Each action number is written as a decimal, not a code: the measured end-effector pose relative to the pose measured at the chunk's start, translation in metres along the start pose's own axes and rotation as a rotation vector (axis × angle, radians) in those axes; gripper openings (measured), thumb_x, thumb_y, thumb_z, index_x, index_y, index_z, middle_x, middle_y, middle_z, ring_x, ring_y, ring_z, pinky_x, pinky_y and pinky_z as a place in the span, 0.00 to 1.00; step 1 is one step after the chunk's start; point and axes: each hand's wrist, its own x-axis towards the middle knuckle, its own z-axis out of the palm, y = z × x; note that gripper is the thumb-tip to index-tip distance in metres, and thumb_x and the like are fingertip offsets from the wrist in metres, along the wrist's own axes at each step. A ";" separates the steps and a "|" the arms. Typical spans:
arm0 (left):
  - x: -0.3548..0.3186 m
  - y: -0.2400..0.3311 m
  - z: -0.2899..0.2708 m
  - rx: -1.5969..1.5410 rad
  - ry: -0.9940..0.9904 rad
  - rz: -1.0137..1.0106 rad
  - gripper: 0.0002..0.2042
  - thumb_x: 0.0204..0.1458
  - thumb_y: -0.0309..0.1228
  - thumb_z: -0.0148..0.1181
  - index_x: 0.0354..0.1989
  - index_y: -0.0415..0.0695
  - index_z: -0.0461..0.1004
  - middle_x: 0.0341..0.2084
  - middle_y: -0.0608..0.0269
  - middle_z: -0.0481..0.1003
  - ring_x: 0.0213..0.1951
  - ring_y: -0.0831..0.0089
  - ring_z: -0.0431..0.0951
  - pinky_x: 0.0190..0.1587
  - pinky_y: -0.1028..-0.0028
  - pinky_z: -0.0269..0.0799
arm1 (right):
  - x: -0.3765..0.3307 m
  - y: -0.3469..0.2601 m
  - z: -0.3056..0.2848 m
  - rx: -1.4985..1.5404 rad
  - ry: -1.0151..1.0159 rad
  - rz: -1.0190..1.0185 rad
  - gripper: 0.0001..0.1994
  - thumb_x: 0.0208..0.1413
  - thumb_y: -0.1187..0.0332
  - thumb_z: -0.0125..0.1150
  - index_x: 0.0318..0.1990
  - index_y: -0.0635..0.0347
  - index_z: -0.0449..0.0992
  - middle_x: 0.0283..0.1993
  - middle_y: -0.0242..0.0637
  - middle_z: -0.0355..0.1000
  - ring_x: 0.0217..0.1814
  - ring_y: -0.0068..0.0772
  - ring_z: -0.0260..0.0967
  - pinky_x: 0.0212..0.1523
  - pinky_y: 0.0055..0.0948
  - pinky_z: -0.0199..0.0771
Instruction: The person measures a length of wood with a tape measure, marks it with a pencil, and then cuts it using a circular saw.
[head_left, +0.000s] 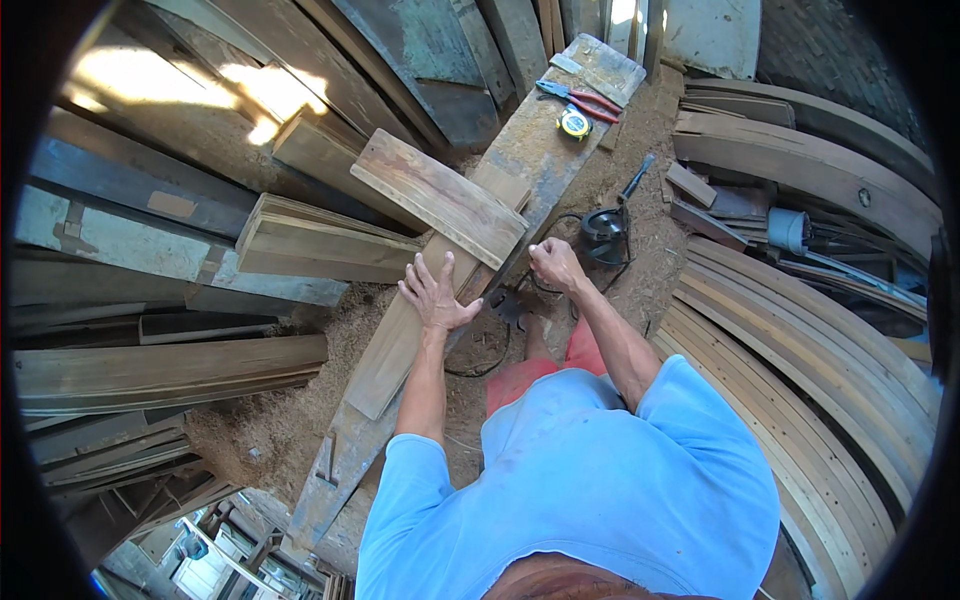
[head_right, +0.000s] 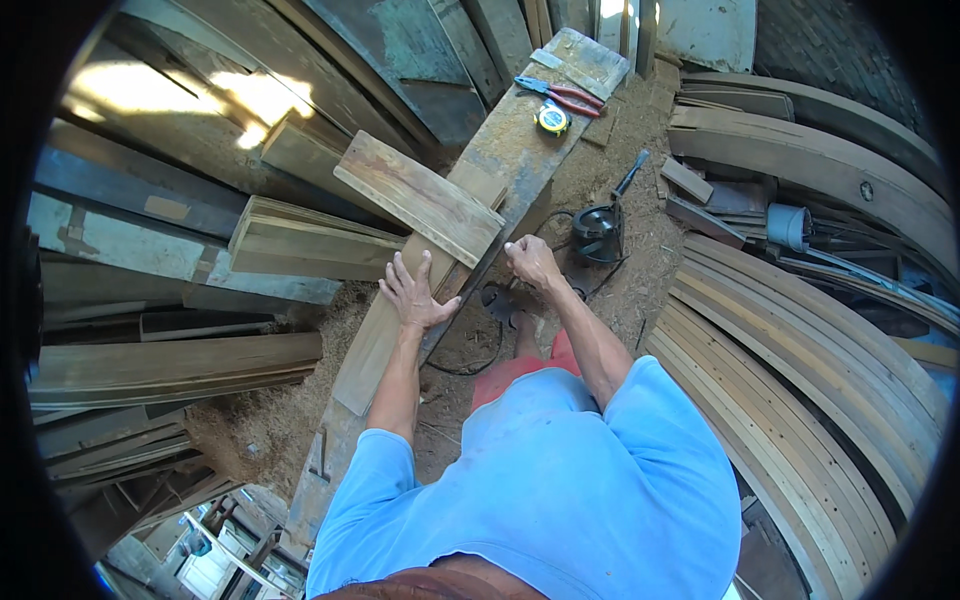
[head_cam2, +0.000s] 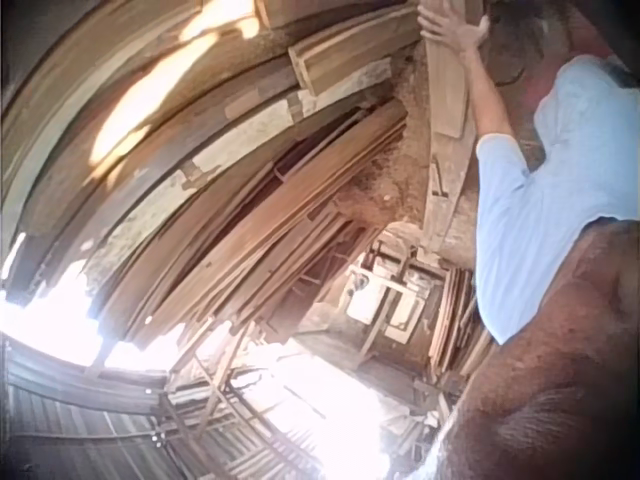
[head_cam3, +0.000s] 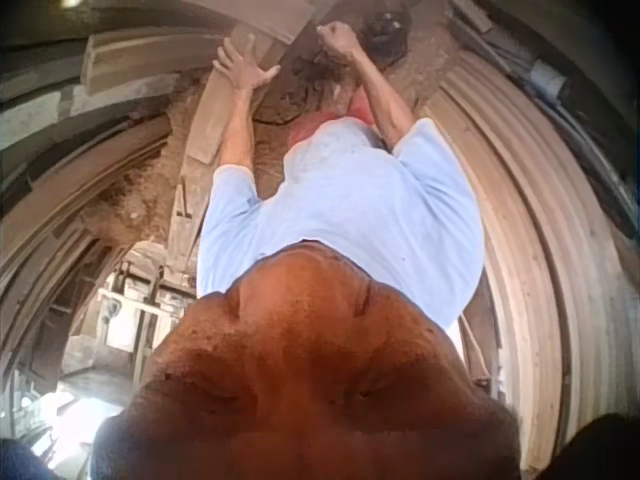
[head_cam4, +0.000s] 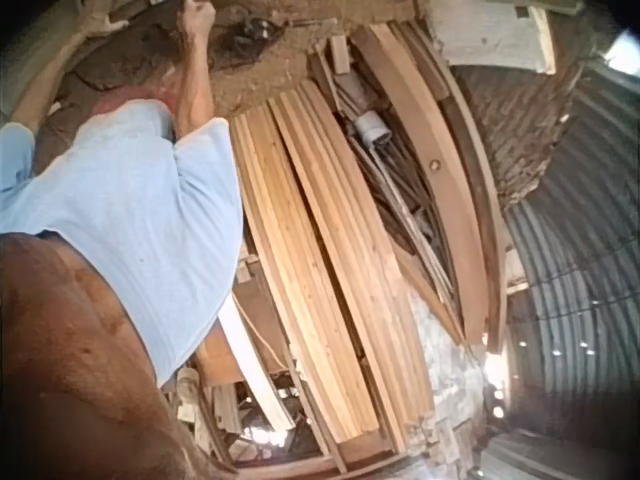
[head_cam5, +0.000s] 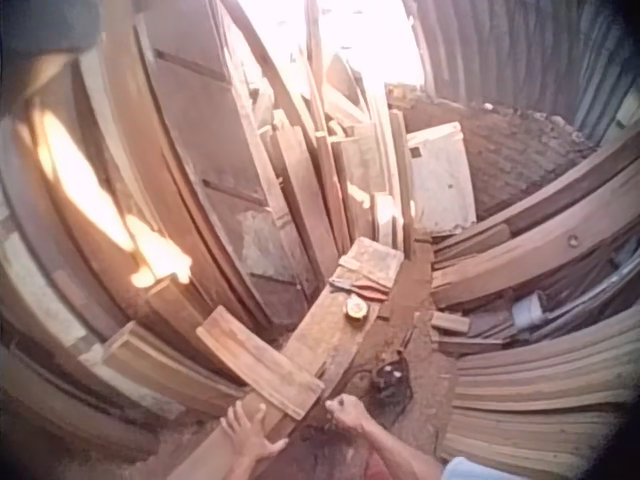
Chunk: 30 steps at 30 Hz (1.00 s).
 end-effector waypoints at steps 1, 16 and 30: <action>-0.001 -0.001 0.001 0.003 0.008 0.001 0.63 0.29 0.56 0.80 0.79 0.74 0.47 0.77 0.33 0.39 0.75 0.27 0.40 0.70 0.25 0.35 | -0.001 0.009 -0.005 -0.001 -0.025 -0.021 0.18 0.64 0.56 0.61 0.30 0.63 0.76 0.24 0.39 0.78 0.26 0.30 0.77 0.29 0.36 0.75; 0.007 -0.004 0.005 0.057 0.062 0.076 0.65 0.27 0.59 0.79 0.80 0.68 0.48 0.77 0.32 0.41 0.76 0.30 0.43 0.70 0.28 0.39 | 0.041 0.105 -0.109 -0.553 -0.178 0.041 0.16 0.60 0.59 0.64 0.41 0.67 0.78 0.45 0.62 0.80 0.51 0.65 0.78 0.50 0.55 0.77; 0.013 -0.010 0.006 -0.067 -0.014 0.121 0.61 0.31 0.62 0.77 0.79 0.67 0.51 0.76 0.26 0.40 0.75 0.26 0.41 0.69 0.28 0.37 | 0.237 0.345 -0.071 -1.296 -0.474 -0.455 0.21 0.59 0.58 0.58 0.50 0.67 0.83 0.62 0.52 0.75 0.71 0.46 0.67 0.60 0.53 0.76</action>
